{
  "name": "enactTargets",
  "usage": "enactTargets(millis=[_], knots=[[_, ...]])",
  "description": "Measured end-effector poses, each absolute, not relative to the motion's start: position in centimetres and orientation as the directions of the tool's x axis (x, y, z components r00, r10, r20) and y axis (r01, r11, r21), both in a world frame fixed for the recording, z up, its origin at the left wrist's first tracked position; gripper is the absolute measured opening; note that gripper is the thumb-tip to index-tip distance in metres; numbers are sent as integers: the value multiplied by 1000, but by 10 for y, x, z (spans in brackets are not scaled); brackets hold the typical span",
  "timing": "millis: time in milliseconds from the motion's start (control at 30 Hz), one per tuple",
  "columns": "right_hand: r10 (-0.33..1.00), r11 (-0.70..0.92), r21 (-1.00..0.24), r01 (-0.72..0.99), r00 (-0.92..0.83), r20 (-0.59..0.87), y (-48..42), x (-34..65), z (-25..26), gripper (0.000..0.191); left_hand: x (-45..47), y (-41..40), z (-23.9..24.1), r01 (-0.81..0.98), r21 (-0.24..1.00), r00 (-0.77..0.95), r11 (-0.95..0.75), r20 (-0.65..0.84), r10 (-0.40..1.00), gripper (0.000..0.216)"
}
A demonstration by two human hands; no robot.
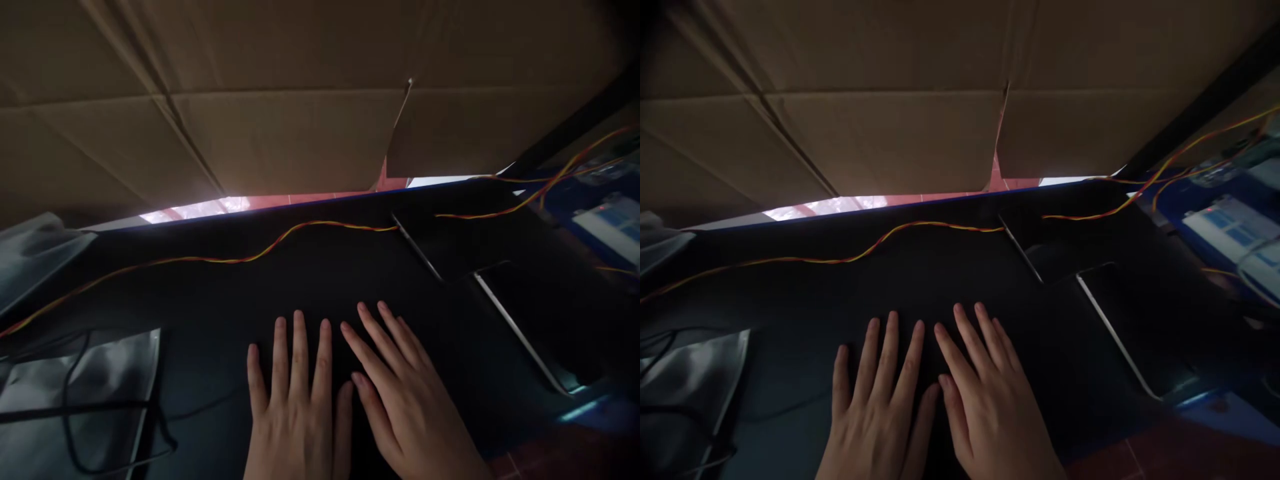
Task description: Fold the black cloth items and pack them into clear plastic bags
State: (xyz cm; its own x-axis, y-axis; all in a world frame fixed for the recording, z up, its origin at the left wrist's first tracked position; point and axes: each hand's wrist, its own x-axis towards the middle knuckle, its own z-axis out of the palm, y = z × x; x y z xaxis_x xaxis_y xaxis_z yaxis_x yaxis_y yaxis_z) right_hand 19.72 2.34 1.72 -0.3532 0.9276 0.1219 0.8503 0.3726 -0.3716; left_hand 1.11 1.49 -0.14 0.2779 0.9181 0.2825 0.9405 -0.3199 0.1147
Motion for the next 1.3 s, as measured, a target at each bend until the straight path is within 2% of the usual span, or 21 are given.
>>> enactTargets(millis=[133,300,467,767,1300], knots=[[920,393,-356,848,-363,149,25,198,14,69,12,17,2,938,39,324,-345,259,910,75],[914,404,-276,872,-374,155,25,197,16,68,11,19,9,933,-17,354,-360,234,906,73],[924,381,-246,891,-354,146,21,194,19,63,11,20,14,922,18,371,-386,232,899,64],[914,404,-297,865,-371,163,17,197,18,56,17,11,12,929,120,306,-351,287,908,61],[904,421,-283,862,-373,207,16,196,15,56,19,6,13,944,0,316,-329,282,906,60]])
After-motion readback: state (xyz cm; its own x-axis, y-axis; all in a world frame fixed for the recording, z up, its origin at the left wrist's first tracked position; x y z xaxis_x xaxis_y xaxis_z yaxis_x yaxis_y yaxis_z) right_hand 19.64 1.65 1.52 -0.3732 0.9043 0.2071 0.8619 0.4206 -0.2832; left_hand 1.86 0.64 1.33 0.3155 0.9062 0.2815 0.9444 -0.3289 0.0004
